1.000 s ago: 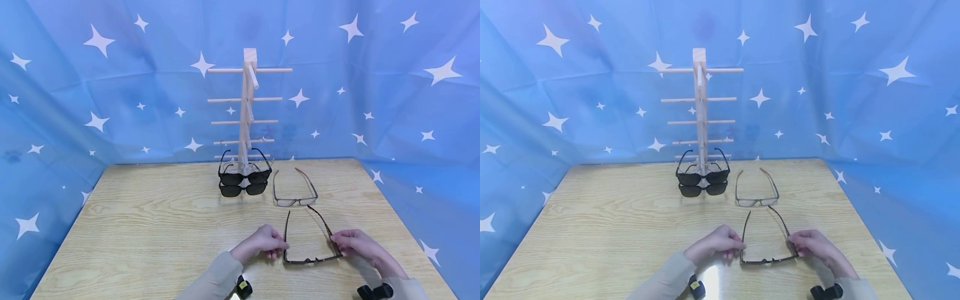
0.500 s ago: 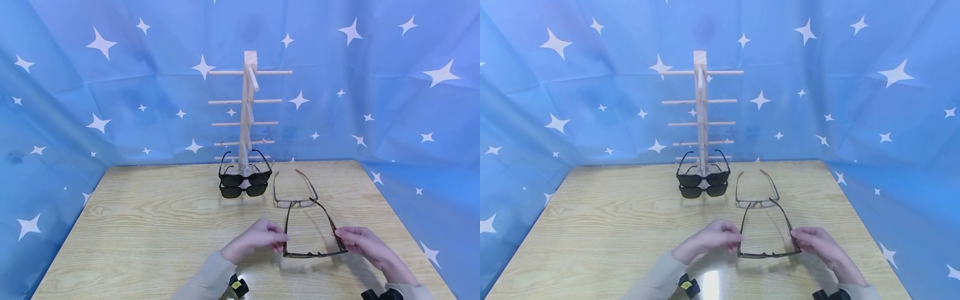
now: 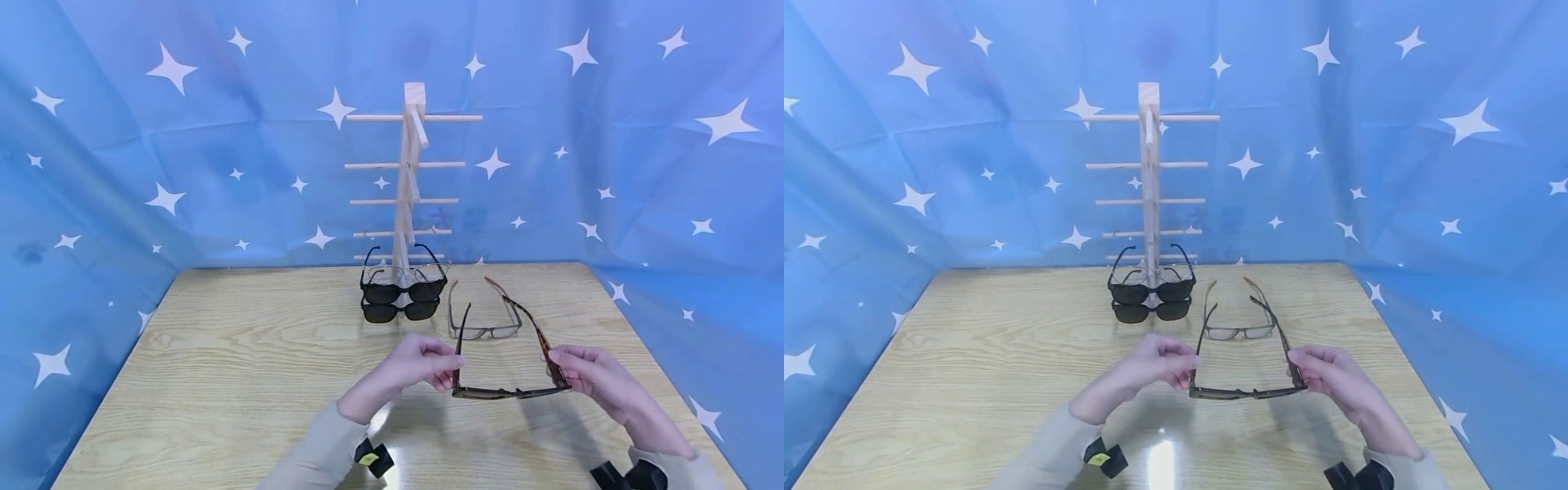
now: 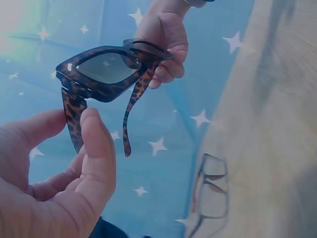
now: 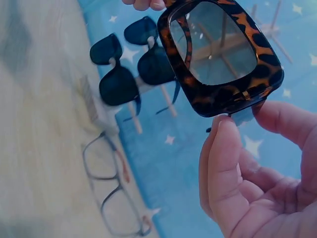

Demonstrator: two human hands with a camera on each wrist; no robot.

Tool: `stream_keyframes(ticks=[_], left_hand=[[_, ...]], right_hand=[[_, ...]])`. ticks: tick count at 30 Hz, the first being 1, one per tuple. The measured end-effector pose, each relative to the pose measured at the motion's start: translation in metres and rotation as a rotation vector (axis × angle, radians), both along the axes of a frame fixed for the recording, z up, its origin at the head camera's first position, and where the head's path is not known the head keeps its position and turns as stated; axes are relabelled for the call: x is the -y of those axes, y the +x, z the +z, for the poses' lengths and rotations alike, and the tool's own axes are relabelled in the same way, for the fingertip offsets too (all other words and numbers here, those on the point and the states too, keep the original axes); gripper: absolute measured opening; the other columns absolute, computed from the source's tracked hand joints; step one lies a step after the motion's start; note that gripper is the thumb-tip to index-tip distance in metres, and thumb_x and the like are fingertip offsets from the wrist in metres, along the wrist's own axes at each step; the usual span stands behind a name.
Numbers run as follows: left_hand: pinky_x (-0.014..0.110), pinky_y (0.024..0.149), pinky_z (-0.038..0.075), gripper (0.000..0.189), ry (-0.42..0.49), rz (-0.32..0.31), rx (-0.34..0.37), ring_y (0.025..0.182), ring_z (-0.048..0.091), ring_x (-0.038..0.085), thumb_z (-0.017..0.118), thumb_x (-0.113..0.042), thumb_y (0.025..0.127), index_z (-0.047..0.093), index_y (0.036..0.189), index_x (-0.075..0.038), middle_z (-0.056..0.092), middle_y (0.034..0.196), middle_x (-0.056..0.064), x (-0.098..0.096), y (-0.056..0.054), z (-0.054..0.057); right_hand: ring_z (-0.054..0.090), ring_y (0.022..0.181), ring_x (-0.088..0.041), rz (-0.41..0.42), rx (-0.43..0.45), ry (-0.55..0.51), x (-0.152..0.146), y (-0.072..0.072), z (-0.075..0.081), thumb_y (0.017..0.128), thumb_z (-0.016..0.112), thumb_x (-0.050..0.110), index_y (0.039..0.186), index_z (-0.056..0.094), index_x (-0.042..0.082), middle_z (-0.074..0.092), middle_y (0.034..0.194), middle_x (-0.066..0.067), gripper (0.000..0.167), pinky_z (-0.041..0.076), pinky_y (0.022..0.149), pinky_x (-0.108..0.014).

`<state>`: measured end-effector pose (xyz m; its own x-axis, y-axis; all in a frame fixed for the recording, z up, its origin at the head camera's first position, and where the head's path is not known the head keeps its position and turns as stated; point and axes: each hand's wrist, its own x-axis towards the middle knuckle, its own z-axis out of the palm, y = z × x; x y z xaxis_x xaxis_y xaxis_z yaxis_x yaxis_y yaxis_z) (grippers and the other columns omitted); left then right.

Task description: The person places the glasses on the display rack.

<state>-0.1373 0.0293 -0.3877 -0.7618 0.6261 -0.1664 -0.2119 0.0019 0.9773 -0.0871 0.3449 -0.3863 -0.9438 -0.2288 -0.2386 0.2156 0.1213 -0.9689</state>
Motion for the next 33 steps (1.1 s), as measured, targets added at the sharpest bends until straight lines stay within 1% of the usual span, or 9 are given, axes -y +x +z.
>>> stream_keyframes(ticks=[5,7,11,15,19,25,30,33], left_hand=[[0.022,0.054,0.053,0.021,0.032,0.028,-0.016,0.053,0.059,0.009,0.066,-0.01,0.087,0.063,0.094,0.009,0.061,0.063,0.003,0.008,-0.001,0.016],[0.022,0.054,0.053,0.022,0.04,0.039,-0.033,0.053,0.059,0.009,0.066,-0.011,0.087,0.064,0.094,0.009,0.061,0.063,0.003,0.012,-0.002,0.023],[0.023,0.052,0.053,0.024,0.056,0.062,-0.067,0.051,0.059,0.01,0.066,-0.012,0.086,0.063,0.096,0.011,0.062,0.064,0.001,0.021,-0.002,0.037],[0.023,0.051,0.052,0.025,0.069,0.096,-0.082,0.05,0.058,0.009,0.065,-0.011,0.087,0.063,0.099,0.012,0.062,0.064,0.0,0.029,-0.002,0.049],[0.022,0.05,0.052,0.025,0.083,0.124,-0.097,0.05,0.058,0.009,0.064,-0.009,0.087,0.062,0.1,0.012,0.062,0.064,-0.001,0.037,-0.002,0.058],[0.022,0.05,0.051,0.021,0.102,0.15,-0.135,0.051,0.057,0.01,0.064,-0.009,0.088,0.062,0.097,0.01,0.061,0.064,0.0,0.048,-0.001,0.071],[0.023,0.053,0.052,0.02,0.092,0.161,-0.142,0.052,0.058,0.011,0.063,-0.01,0.088,0.062,0.097,0.009,0.061,0.064,0.001,0.058,-0.001,0.08],[0.024,0.054,0.053,0.019,0.097,0.168,-0.151,0.052,0.058,0.012,0.062,-0.009,0.088,0.062,0.096,0.008,0.061,0.064,0.001,0.064,-0.001,0.085]], right_hand=[[0.057,0.072,-0.001,0.017,-0.04,-0.058,0.008,-0.006,0.014,0.099,0.043,0.007,0.098,0.067,0.019,0.06,0.085,0.012,0.027,0.05,0.065,-0.018],[0.058,0.074,-0.002,0.032,-0.062,-0.079,0.012,-0.01,0.02,0.099,0.043,0.006,0.099,0.067,0.019,0.062,0.087,0.011,0.028,0.05,0.065,-0.018],[0.057,0.071,-0.001,0.028,-0.089,-0.092,0.022,-0.016,0.032,0.098,0.044,0.006,0.099,0.067,0.018,0.061,0.085,0.011,0.026,0.05,0.064,-0.017],[0.056,0.069,-0.001,0.028,-0.119,-0.115,0.031,-0.024,0.045,0.098,0.045,0.004,0.098,0.067,0.016,0.061,0.085,0.009,0.026,0.05,0.062,-0.016],[0.056,0.069,-0.001,0.044,-0.152,-0.135,0.04,-0.031,0.055,0.097,0.045,0.002,0.097,0.067,0.015,0.062,0.086,0.008,0.026,0.049,0.061,-0.015],[0.061,0.073,-0.004,0.073,-0.175,-0.152,0.053,-0.039,0.068,0.098,0.044,0.002,0.097,0.068,0.013,0.065,0.089,0.004,0.026,0.051,0.061,-0.017],[0.063,0.075,-0.006,0.095,-0.185,-0.146,0.061,-0.044,0.077,0.098,0.046,0.004,0.099,0.067,0.012,0.066,0.09,0.003,0.023,0.051,0.062,-0.019],[0.062,0.073,-0.007,0.092,-0.184,-0.132,0.067,-0.049,0.083,0.098,0.047,0.005,0.099,0.067,0.013,0.065,0.089,0.002,0.022,0.052,0.062,-0.02]])
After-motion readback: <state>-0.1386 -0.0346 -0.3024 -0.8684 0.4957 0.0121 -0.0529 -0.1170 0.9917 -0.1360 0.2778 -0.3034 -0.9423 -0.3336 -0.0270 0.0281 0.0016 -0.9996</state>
